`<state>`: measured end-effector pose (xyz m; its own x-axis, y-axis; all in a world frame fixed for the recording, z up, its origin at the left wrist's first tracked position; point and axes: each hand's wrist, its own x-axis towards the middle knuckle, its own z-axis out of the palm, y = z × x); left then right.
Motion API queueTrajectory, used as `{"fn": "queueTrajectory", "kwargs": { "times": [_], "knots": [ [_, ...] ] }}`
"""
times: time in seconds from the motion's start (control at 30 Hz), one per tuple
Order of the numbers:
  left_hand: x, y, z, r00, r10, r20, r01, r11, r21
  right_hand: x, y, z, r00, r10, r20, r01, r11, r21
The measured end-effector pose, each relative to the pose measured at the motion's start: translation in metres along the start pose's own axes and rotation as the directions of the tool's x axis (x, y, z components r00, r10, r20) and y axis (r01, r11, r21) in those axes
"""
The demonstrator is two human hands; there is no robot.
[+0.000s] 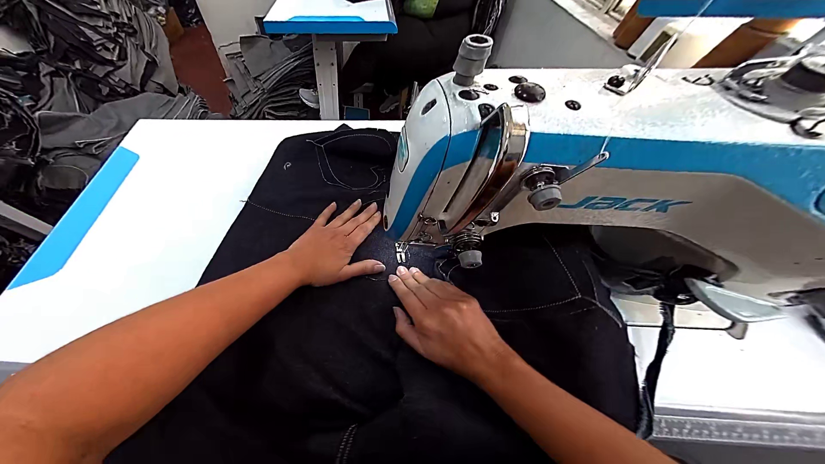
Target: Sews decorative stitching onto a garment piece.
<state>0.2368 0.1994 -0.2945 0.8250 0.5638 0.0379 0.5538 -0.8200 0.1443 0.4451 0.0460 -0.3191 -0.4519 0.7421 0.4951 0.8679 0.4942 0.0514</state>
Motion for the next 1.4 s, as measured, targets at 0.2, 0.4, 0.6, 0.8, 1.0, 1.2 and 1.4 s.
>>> {"fn": "queueTrajectory", "kwargs": {
  "times": [0.2,0.4,0.6,0.8,1.0,1.2,1.4],
  "knots": [
    [-0.016,0.033,0.005,0.935,-0.355,0.002,0.355,0.935,-0.021,0.004,0.07,0.005,0.956,-0.282,-0.081,0.293,0.936,0.198],
    [-0.024,0.051,-0.009,0.877,-0.462,0.129,0.473,0.878,-0.077,0.013,0.084,-0.012,0.935,-0.353,-0.029,0.349,0.906,0.239],
    [0.019,-0.006,-0.035,0.968,0.233,-0.099,-0.235,0.972,-0.011,0.038,-0.061,-0.033,0.939,0.285,0.193,-0.317,0.933,0.168],
    [0.039,-0.036,-0.003,0.813,0.581,-0.026,-0.582,0.813,-0.014,0.035,-0.105,0.019,0.893,0.412,0.182,-0.422,0.906,0.022],
    [0.019,-0.022,0.0,0.908,0.414,-0.057,-0.415,0.91,0.005,0.014,-0.083,0.013,0.948,0.292,0.124,-0.304,0.949,0.085],
    [-0.023,0.034,0.009,0.993,-0.08,-0.088,0.08,0.997,-0.002,-0.007,-0.01,0.011,0.998,0.021,-0.059,0.002,0.932,0.363],
    [-0.051,0.081,0.011,0.94,-0.338,-0.05,0.339,0.941,0.013,0.001,0.078,-0.005,0.936,-0.352,0.023,0.316,0.864,0.393]
  ]
}}
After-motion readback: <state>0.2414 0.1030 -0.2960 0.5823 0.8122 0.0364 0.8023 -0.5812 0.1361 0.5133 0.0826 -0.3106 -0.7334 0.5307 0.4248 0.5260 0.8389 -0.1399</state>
